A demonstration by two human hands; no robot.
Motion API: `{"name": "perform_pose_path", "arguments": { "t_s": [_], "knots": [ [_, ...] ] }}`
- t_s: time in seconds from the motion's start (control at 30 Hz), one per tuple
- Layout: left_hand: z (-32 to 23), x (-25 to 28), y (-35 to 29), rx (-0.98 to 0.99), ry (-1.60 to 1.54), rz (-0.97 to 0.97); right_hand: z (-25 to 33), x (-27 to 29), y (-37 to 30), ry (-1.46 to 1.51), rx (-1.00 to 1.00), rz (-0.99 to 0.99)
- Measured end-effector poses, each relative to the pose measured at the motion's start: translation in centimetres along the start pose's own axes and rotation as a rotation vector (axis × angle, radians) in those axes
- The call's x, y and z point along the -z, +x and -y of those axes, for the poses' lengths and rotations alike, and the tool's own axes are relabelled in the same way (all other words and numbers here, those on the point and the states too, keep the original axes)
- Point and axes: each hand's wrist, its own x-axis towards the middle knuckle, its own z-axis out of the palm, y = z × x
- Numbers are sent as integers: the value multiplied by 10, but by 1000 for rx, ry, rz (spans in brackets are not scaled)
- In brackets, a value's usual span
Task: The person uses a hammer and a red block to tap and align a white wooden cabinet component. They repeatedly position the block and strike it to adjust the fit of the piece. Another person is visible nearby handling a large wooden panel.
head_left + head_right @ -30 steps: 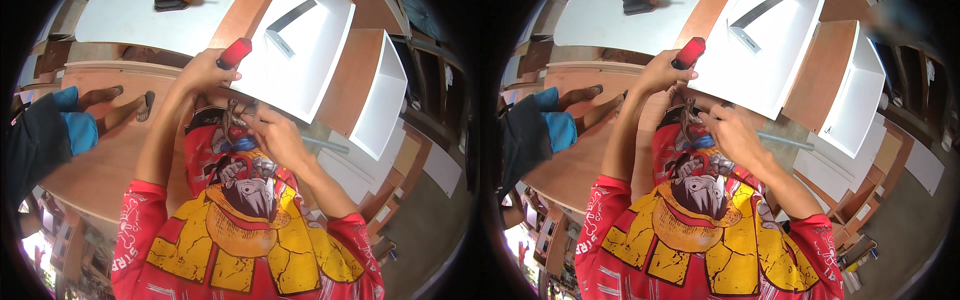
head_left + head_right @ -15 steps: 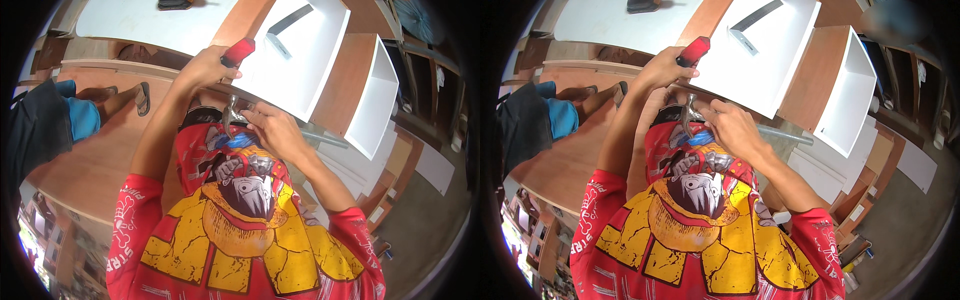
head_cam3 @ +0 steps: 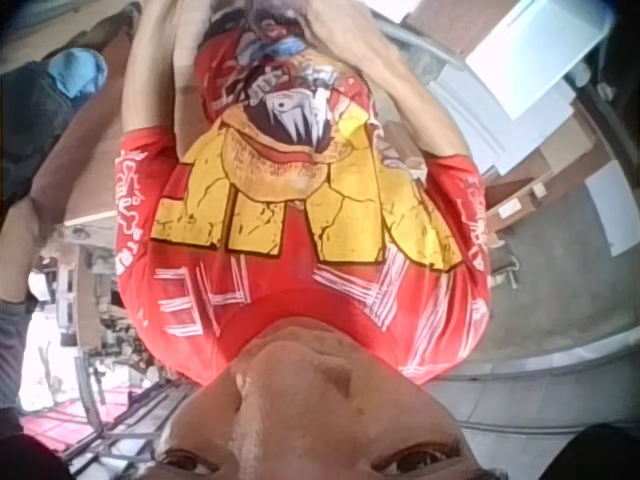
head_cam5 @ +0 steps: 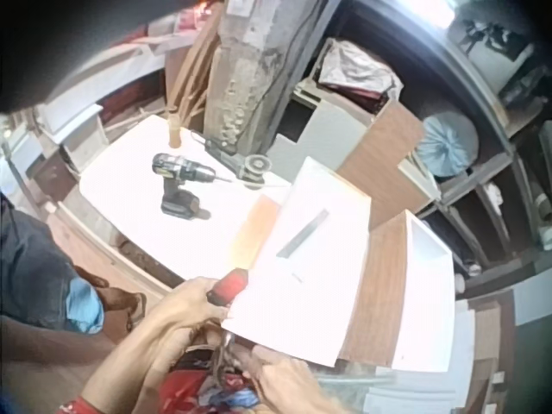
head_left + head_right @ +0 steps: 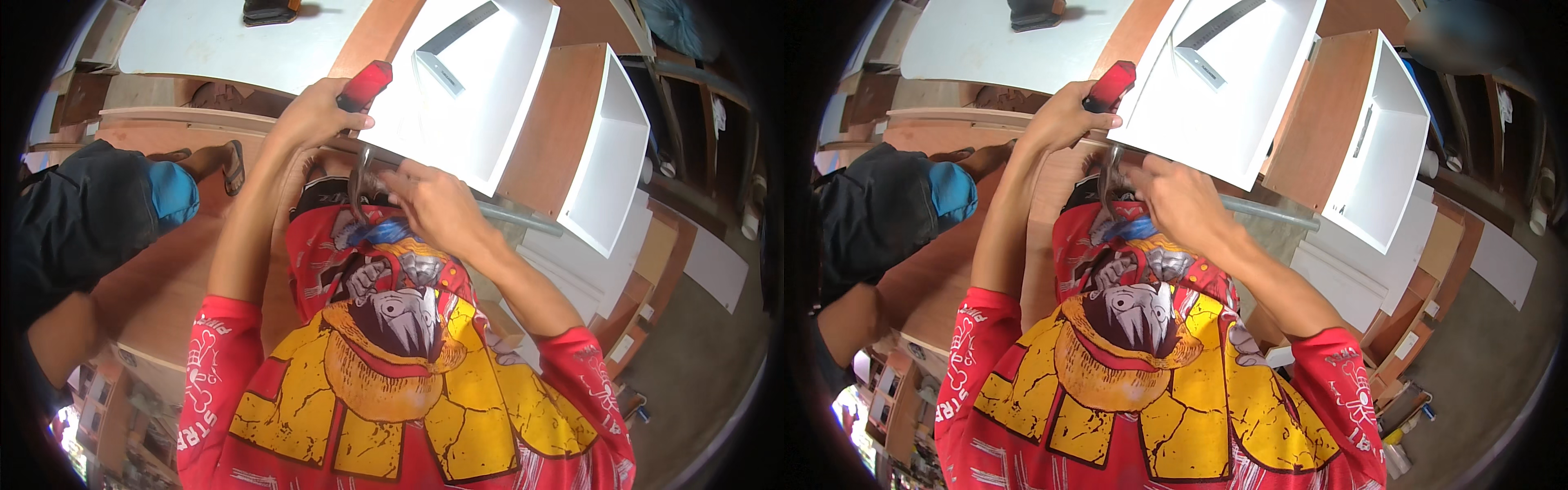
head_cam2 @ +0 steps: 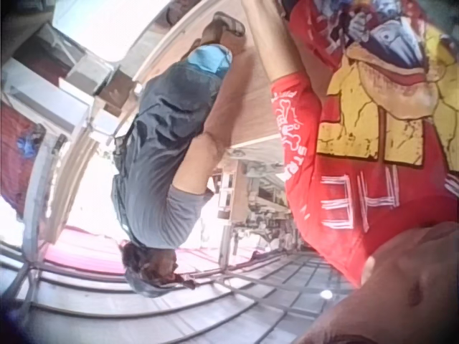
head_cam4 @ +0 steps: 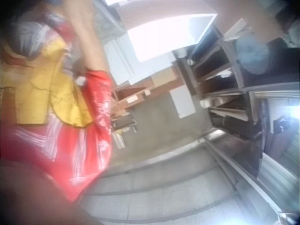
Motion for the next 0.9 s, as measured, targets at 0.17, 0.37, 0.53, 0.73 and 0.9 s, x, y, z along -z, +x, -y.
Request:
{"name": "perform_pose_path", "arguments": {
  "t_s": [0.17,0.37,0.53,0.73,0.9],
  "knots": [
    [16,-3,-2,-53,34,-68,13,-14,1,-46,-62,-96],
    [15,-5,-8,-24,88,-122,15,-18,7,72,-118,-50],
    [10,-1,-11,16,53,-115,14,-35,3,59,50,-69],
    [13,3,-10,21,31,-105,22,-40,2,-49,100,-156],
    [12,2,-16,32,6,-129,12,-35,10,0,47,-126]
  ]
}}
